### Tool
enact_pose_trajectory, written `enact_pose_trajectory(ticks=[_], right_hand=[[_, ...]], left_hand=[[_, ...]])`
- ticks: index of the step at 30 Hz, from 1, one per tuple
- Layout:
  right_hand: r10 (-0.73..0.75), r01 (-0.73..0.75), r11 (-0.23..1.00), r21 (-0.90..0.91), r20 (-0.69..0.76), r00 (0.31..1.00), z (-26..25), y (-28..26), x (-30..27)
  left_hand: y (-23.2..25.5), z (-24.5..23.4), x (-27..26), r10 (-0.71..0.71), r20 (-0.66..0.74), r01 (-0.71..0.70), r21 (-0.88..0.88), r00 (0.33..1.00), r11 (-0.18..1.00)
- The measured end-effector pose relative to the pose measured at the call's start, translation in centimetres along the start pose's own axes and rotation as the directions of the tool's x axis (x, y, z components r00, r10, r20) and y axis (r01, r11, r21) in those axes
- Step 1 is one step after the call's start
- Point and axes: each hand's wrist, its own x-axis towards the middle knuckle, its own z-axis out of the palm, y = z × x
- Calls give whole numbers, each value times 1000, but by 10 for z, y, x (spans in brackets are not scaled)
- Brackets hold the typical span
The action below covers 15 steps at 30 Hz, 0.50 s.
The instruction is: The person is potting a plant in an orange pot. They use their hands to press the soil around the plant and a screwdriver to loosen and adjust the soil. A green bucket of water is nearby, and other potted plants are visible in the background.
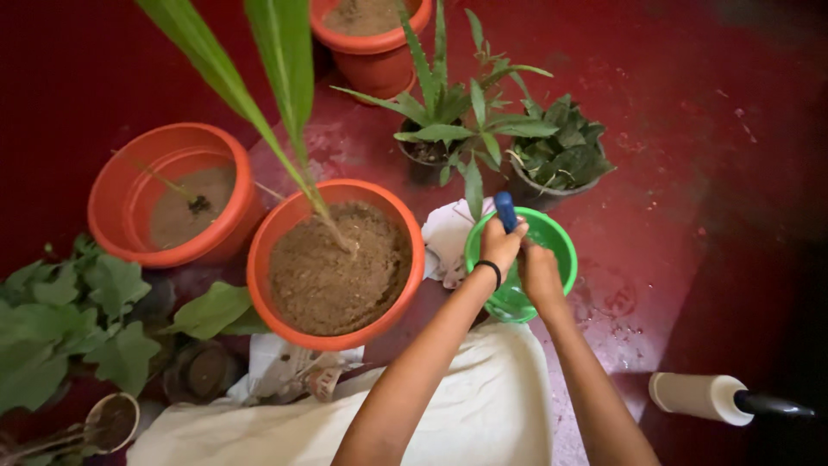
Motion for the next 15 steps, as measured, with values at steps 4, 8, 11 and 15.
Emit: enact_pose_trajectory(ticks=[4, 8, 11, 15], right_hand=[[-65, 65, 998, 10, -20, 998, -1, -2, -4], [-11, 22, 994, -105, 109, 994, 12, 20, 1], [-34, 43, 998, -51, 155, 987, 24, 47, -1], [6, 13, 995, -94, 195, 981, 34, 67, -1]], left_hand=[[22, -15, -4, 141, 13, -142, 90, 990, 986], [35, -32, -10, 52, 16, -52, 12, 999, 999], [49, -47, -18, 74, 30, -72, -65, 997, 995], [71, -75, -29, 110, 61, -91, -248, 992, 964]])
